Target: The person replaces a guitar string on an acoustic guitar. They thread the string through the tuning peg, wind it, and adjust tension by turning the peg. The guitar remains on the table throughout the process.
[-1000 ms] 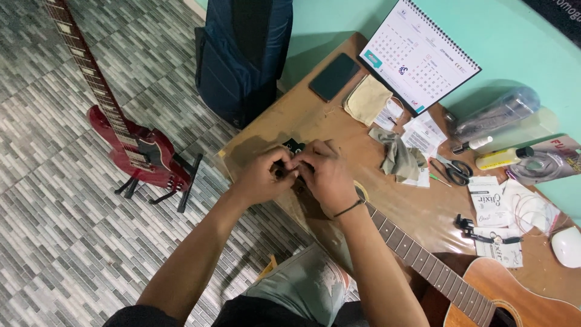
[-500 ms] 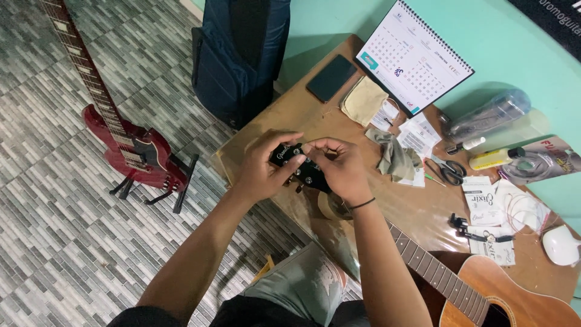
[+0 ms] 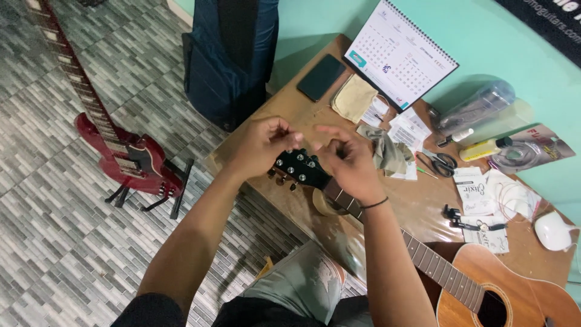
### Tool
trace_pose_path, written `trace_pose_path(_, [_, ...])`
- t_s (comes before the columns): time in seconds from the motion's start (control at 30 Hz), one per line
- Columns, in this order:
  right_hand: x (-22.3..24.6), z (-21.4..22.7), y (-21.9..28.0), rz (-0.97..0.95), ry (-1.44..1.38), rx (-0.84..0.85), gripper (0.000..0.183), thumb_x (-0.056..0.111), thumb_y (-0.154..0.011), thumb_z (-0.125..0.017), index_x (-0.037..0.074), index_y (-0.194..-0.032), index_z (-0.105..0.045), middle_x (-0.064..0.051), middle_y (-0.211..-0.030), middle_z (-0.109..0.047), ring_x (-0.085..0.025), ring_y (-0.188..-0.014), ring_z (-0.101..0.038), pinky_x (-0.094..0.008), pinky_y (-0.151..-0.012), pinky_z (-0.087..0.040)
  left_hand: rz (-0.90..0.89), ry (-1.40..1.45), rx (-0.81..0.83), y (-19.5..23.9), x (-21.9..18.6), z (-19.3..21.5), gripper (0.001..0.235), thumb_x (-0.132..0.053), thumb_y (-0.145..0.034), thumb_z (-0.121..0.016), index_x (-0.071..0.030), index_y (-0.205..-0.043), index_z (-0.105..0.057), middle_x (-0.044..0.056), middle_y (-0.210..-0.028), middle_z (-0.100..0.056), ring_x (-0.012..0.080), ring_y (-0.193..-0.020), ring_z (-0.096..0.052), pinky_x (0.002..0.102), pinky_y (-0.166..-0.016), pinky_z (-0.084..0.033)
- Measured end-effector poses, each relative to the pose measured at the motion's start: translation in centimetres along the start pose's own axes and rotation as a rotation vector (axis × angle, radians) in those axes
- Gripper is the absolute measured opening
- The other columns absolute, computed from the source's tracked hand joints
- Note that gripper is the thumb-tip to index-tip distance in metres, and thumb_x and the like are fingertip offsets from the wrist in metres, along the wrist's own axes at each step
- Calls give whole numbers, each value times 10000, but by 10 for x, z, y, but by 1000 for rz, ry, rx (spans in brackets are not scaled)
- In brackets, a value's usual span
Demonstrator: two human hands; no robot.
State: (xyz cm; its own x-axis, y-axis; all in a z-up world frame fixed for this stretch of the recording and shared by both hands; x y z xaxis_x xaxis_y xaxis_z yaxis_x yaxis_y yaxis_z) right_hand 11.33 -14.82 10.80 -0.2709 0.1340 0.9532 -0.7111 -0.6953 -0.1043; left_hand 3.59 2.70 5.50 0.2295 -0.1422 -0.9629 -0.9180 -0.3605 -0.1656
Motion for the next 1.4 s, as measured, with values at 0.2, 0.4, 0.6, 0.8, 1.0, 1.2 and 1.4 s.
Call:
trace_pose_path(0.2, [6,22,11,-231,-373,-155,248,349,-1071,-488,143,-1205,-529,69,-709,-326,-35,-629,-350,-171,-491,-225,-6,-824,16,-56,36,-6,92,-210,-876,-815,-163,-952,-795,13,-803,-772,193,-780,-759,312,-714,-583])
trace_pose_path(0.4, [11,21,11,-153,-650,-110,687,745,-933,-411,145,-1262,-468,56,-809,-281,-54,-694,-298,-203,-568,-242,-78,-874,100,-34,-8,-39,280,-168,-919,-708,-172,-1197,-743,40,-993,-779,252,-995,-752,386,-863,-602])
trace_pose_path(0.6, [25,-3,-6,88,-646,-28,770,771,-926,-321,101,-1275,-468,58,-826,-266,-68,-719,-267,-214,-600,-305,253,139,538,29,-4,-80,312,26,-928,-696,-2,-1237,-670,150,-1173,-726,240,-1099,-703,433,-930,-625])
trace_pose_path(0.8, [29,-14,-21,222,-578,13,698,710,-952,-397,74,-1237,-445,52,-901,-248,-73,-802,-290,-243,-697,-332,296,367,276,33,22,-62,134,-56,-969,-713,52,-1047,-698,161,-892,-737,225,-826,-773,351,-749,-683])
trace_pose_path(1.0, [23,-22,-24,204,-583,45,664,732,-947,-410,111,-1184,-404,62,-906,-237,-64,-791,-287,-234,-682,-309,328,480,379,31,23,-57,259,-19,-972,-679,-3,-1215,-592,234,-1123,-684,338,-976,-733,484,-832,-679])
trace_pose_path(1.2, [23,-36,-20,141,-454,118,665,737,-919,-482,107,-1126,-428,61,-906,-234,-76,-797,-276,-236,-683,-292,460,651,272,64,52,-81,139,6,-987,-664,11,-1125,-649,162,-1044,-744,303,-900,-770,426,-766,-684])
trace_pose_path(1.4, [53,-22,-8,141,-76,206,542,282,-944,-702,10,-1324,-428,-102,-984,-471,-210,-941,-487,-349,-775,-444,355,707,138,72,65,-70,97,-36,-1001,-667,38,-1056,-639,253,-951,-736,301,-808,-772,363,-710,-683])
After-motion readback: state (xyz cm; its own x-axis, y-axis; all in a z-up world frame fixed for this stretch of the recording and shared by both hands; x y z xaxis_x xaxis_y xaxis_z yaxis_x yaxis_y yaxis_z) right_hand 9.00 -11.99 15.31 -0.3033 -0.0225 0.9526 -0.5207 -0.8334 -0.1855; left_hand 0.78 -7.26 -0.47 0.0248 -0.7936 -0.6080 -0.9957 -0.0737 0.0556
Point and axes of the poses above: each hand's wrist, its own y-axis away from the middle knuckle, its own z-axis out of the back of the hand, x = y × z, the point moved 4 cm from there along -y, towards the middle knuckle
